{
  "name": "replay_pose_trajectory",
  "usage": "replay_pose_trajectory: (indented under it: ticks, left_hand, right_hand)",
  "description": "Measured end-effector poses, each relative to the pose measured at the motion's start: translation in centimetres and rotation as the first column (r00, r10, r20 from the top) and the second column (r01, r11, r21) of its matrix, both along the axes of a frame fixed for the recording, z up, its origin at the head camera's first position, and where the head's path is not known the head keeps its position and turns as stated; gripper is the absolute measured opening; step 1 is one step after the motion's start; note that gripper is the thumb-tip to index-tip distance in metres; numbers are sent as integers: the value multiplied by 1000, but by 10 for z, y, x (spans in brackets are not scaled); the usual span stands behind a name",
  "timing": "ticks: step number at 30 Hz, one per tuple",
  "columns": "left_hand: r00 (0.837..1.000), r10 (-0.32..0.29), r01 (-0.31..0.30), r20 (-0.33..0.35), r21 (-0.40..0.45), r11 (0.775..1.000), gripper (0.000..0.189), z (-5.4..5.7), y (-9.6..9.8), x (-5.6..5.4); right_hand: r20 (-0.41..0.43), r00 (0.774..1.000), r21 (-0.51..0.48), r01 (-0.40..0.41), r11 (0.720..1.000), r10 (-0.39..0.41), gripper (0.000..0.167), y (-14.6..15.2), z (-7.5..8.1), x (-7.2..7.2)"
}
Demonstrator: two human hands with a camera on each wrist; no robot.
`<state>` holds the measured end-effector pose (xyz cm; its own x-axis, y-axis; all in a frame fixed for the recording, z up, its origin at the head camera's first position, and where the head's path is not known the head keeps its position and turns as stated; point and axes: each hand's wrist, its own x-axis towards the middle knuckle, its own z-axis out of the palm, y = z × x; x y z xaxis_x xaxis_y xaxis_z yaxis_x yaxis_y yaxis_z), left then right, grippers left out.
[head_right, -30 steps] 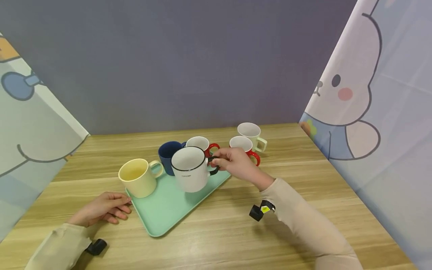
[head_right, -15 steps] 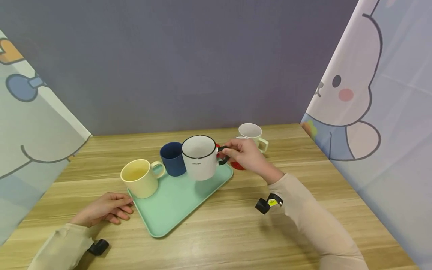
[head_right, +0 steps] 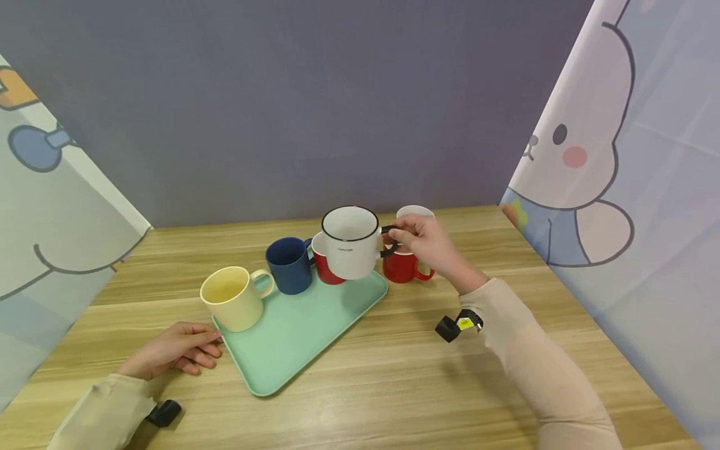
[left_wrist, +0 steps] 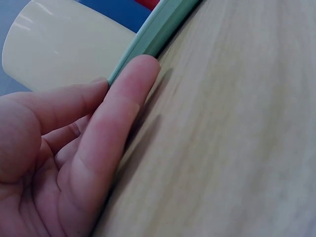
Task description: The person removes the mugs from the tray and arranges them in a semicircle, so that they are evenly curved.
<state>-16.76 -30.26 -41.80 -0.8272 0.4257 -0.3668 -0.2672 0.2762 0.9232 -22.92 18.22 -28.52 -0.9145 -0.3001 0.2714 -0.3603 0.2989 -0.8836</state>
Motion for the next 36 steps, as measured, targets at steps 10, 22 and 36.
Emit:
replay_pose_trajectory:
  ticks: [10,22,36]
  left_hand:
    - [1000,-3,3,-2,7,1000,30,-2,0,0]
    - [1000,-4,4,-1,8,1000,31,-2,-1,0]
    - [1000,-9,9,-8,19,1000,30,-3,-2,0]
  right_hand:
    - [-25,997,-55,71,996,-72,19,16,6,-8]
    - [-48,989,-66,139,988,-143,24,37,10,-17]
    - [-13,973,-74,228,971,-230,31,63,14,-29]
